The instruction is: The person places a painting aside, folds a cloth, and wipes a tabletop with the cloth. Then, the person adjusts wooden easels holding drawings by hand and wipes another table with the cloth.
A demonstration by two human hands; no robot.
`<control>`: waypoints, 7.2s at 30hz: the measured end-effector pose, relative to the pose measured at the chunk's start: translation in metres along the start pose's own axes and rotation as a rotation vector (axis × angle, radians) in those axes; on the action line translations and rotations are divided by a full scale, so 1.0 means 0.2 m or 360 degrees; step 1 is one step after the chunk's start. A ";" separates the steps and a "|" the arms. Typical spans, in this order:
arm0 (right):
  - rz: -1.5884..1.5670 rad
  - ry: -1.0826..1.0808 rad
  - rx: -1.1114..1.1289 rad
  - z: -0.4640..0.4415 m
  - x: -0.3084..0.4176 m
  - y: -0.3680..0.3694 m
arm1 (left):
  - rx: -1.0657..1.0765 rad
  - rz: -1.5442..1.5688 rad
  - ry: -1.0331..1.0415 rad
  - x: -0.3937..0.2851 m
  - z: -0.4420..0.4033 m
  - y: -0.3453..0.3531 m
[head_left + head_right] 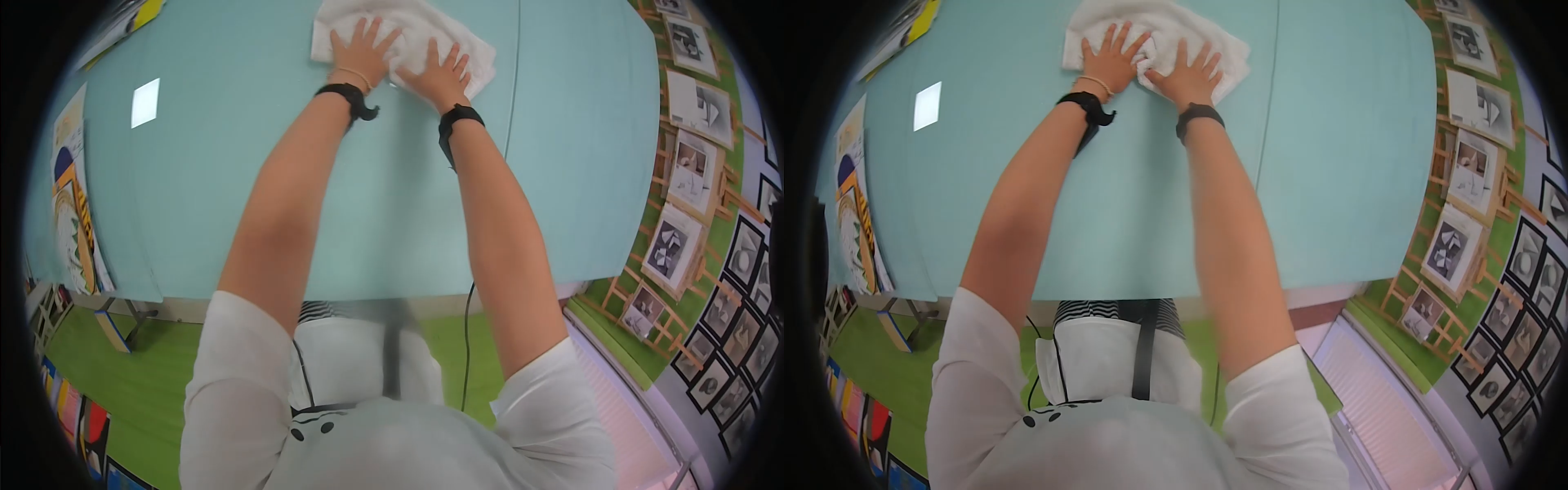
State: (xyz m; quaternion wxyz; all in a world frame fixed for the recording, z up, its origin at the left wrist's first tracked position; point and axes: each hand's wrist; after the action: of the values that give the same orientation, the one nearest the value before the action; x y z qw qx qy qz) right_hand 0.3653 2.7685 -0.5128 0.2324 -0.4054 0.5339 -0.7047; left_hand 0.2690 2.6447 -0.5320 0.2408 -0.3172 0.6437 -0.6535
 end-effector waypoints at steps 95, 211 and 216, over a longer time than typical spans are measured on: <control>-0.0106 0.0141 -0.0395 2.48 -2.77 -0.91 | 0.0685 0.0170 0.0639 -2.90 1.84 -0.81; -0.0084 -0.0484 -0.0390 0.81 -5.77 -1.86 | 0.0177 0.0101 -0.0043 -6.02 0.02 -0.68; -0.0268 -0.0298 -0.0246 1.56 -6.07 -2.04 | 0.0242 0.0174 0.0205 -6.46 0.63 -0.80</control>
State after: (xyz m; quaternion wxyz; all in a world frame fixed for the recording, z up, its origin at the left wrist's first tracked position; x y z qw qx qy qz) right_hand 1.3484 3.6474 -0.4891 0.1894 -0.5294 0.5267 -0.6376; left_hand 1.2574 3.4999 -0.5119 0.2577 -0.2197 0.6227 -0.7054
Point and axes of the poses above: each hand's wrist, its own z-axis away from the middle knuckle, its own y-axis out of the palm, x = y × z, and after that the axes turned 8 degrees about -x, right-handed
